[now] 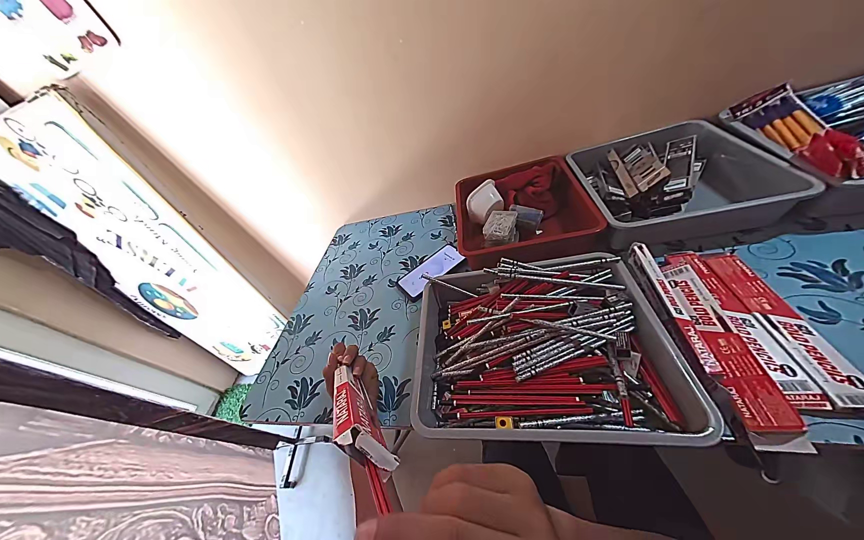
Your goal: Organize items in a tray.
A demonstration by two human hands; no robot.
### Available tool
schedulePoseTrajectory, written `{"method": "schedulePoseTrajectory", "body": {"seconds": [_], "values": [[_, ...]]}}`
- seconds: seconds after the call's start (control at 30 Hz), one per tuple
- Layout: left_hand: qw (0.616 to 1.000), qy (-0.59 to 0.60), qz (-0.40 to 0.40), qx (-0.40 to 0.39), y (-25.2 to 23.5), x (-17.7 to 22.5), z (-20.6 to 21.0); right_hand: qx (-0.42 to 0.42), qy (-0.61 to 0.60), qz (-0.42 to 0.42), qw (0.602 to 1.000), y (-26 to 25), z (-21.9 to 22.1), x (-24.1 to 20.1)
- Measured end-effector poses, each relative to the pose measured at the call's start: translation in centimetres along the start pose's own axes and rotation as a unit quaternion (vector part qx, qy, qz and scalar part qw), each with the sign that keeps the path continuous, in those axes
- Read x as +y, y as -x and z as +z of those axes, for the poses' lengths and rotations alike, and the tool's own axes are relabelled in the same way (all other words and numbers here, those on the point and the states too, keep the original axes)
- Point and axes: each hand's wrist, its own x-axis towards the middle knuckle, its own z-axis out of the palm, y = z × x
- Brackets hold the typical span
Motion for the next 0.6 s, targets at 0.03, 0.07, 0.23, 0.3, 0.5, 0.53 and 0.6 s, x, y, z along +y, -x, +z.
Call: {"method": "schedulePoseTrajectory", "body": {"seconds": [0.03,0.07,0.23,0.3,0.5,0.53,0.6], "values": [[0.999,-0.025,0.011,0.032,-0.1,-0.5,1.2,-0.007,0.019,-0.003,1.000,-0.1,0.4,0.4],[0.998,-0.044,0.008,0.046,-0.2,-0.8,2.1,-0.009,0.034,-0.005,0.999,-0.3,0.7,0.7],[0.994,-0.103,0.004,-0.041,0.1,0.6,-1.0,0.024,-0.024,-0.023,0.999,-0.7,0.8,1.7],[0.995,-0.090,0.024,-0.021,0.4,0.0,-0.2,0.035,-0.018,-0.030,0.999,-0.7,1.0,2.1],[0.992,-0.056,-0.012,-0.113,-0.8,0.2,-0.4,0.057,0.065,0.007,0.996,0.5,3.0,3.8],[0.999,-0.031,0.003,0.021,-0.3,-0.5,2.1,0.055,0.068,0.020,0.996,0.5,3.0,3.7],[0.992,-0.026,0.017,0.120,0.1,-0.8,3.6,0.051,0.061,0.027,0.997,0.5,2.1,2.9]]}}
